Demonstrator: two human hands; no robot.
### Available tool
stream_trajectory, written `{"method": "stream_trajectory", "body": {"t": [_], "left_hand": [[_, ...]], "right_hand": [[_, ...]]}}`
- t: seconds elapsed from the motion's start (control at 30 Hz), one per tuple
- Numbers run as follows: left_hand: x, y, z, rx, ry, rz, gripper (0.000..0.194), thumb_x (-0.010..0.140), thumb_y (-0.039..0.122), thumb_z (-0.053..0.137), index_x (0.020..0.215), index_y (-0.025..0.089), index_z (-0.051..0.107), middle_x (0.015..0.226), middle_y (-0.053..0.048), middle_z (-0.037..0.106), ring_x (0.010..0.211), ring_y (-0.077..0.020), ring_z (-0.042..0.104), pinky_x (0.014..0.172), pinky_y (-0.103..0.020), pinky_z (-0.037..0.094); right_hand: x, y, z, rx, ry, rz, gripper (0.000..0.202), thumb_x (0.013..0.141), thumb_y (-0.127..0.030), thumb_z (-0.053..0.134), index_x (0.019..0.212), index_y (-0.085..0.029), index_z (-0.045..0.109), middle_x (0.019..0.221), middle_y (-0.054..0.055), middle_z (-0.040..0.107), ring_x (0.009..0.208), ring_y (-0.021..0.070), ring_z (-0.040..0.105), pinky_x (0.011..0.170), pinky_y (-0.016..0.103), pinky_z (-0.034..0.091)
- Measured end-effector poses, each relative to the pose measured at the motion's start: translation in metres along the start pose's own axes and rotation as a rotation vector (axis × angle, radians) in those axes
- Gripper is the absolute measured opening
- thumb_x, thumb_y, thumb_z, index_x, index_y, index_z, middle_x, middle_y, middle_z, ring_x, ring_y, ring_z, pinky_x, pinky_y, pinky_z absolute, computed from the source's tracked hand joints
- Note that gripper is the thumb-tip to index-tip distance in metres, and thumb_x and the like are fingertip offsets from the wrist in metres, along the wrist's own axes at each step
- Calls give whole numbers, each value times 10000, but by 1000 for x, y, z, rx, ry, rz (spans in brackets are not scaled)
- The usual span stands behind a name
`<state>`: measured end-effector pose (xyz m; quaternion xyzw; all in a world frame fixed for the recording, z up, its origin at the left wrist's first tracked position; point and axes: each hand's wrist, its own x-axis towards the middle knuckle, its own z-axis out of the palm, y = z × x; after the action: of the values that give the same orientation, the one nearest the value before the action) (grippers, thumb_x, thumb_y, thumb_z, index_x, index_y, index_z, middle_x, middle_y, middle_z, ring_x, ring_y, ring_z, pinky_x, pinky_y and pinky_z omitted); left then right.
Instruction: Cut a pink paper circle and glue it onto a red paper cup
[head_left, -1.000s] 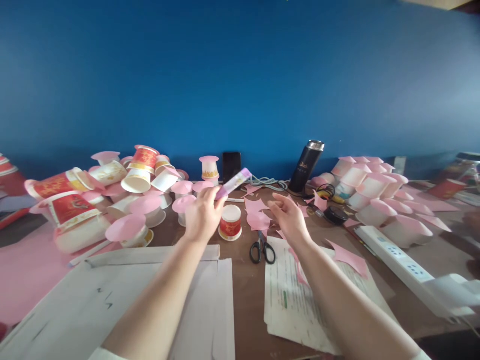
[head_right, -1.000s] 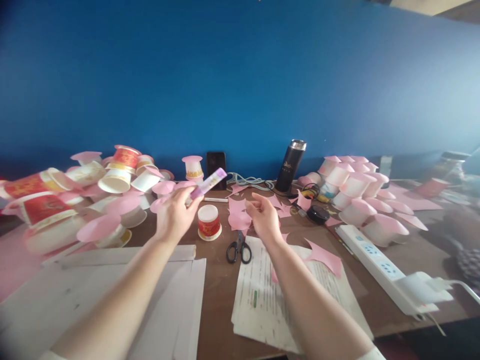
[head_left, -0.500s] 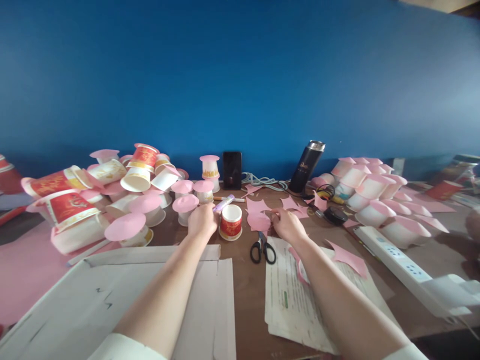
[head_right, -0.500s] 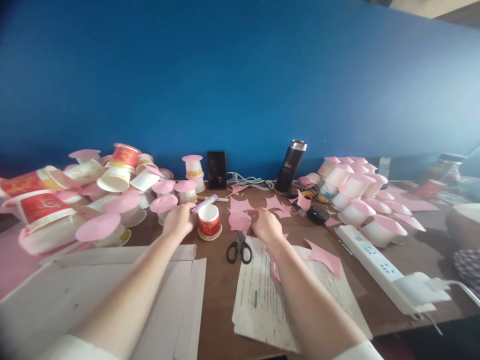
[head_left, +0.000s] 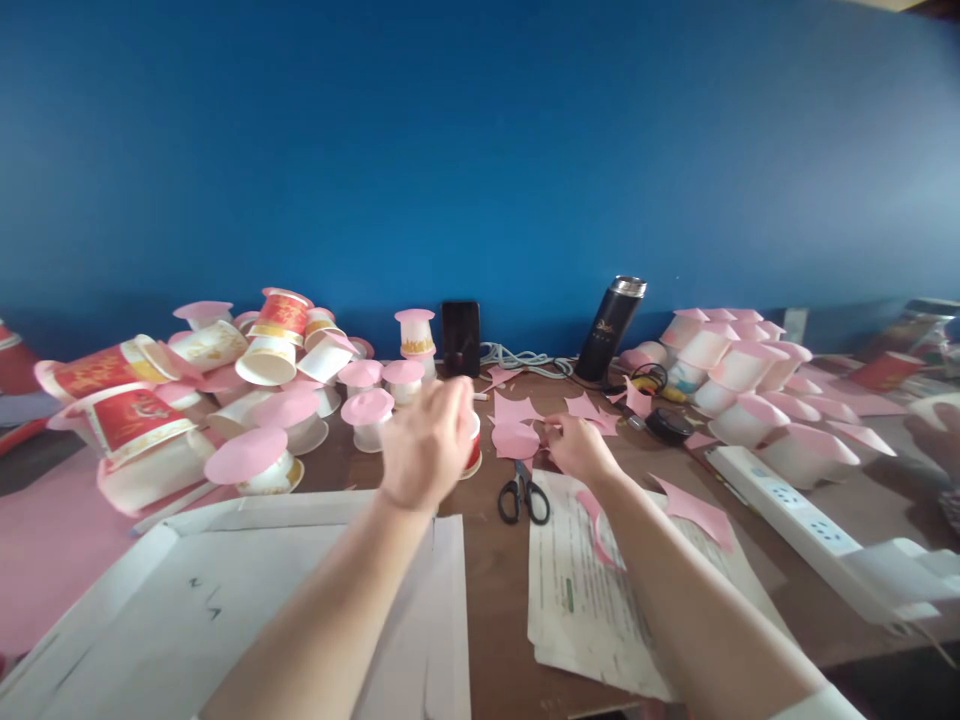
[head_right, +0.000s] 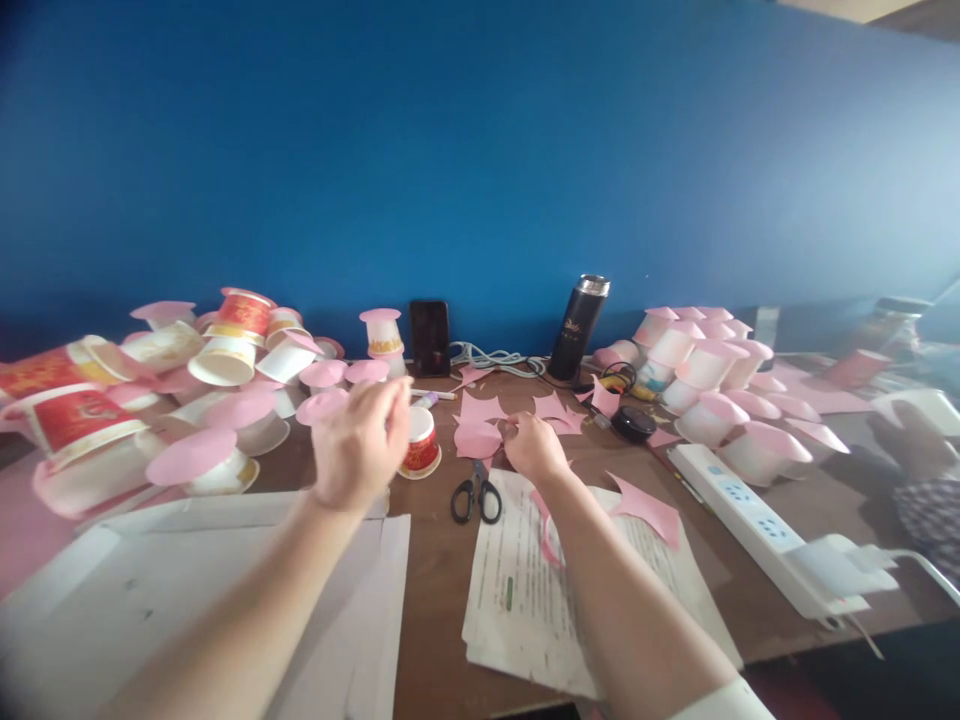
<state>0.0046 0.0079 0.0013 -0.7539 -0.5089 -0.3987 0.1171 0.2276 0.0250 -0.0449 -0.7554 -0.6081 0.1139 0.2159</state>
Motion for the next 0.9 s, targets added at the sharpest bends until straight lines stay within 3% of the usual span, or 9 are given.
{"method": "stream_trajectory", "body": {"t": [0.1,0.2,0.27,0.4,0.53,0.9], "left_hand": [[-19,31,12,-86,-241,207,265,922,223,361,1036,207,600,900,-66,655,751,-166,636,619,-249,474],[-33,42,33,-44,-552,219,269,853,93,384,1032,154,575,977,-96,645,684,-170,650,577,-261,489],[-37,39,44,-2,-638,185,307,809,70,414,1078,115,554,1057,-143,629,744,-208,669,601,-293,512],[-37,31,51,22,-710,145,293,777,80,457,1052,103,554,1033,-164,638,776,-237,680,641,-316,528],[-37,30,49,6,-710,164,266,789,86,454,1035,104,555,1001,-168,644,771,-243,682,644,-328,529],[-37,32,45,3,-700,150,263,787,89,449,1018,107,574,992,-152,658,766,-231,680,629,-303,519]], "right_hand": [[-1,-1,0,12,6,-15,327,853,-245,468,1078,-122,670,999,147,716,984,239,646,819,280,443],[-1,-1,0,34,1,-27,304,846,-239,463,1009,-139,699,965,141,725,968,247,653,804,283,447],[0,0,1,61,-10,-26,290,835,-228,468,974,-148,710,907,126,733,908,239,672,767,275,455],[3,5,7,129,-18,11,311,824,-193,477,1059,-138,674,771,82,733,769,197,692,698,248,468],[5,9,12,191,-23,46,346,800,-194,511,1115,-122,634,681,53,716,682,181,687,657,244,472],[0,3,9,319,-40,60,388,728,-157,544,1111,-123,600,632,22,689,561,154,643,565,234,443]]}}
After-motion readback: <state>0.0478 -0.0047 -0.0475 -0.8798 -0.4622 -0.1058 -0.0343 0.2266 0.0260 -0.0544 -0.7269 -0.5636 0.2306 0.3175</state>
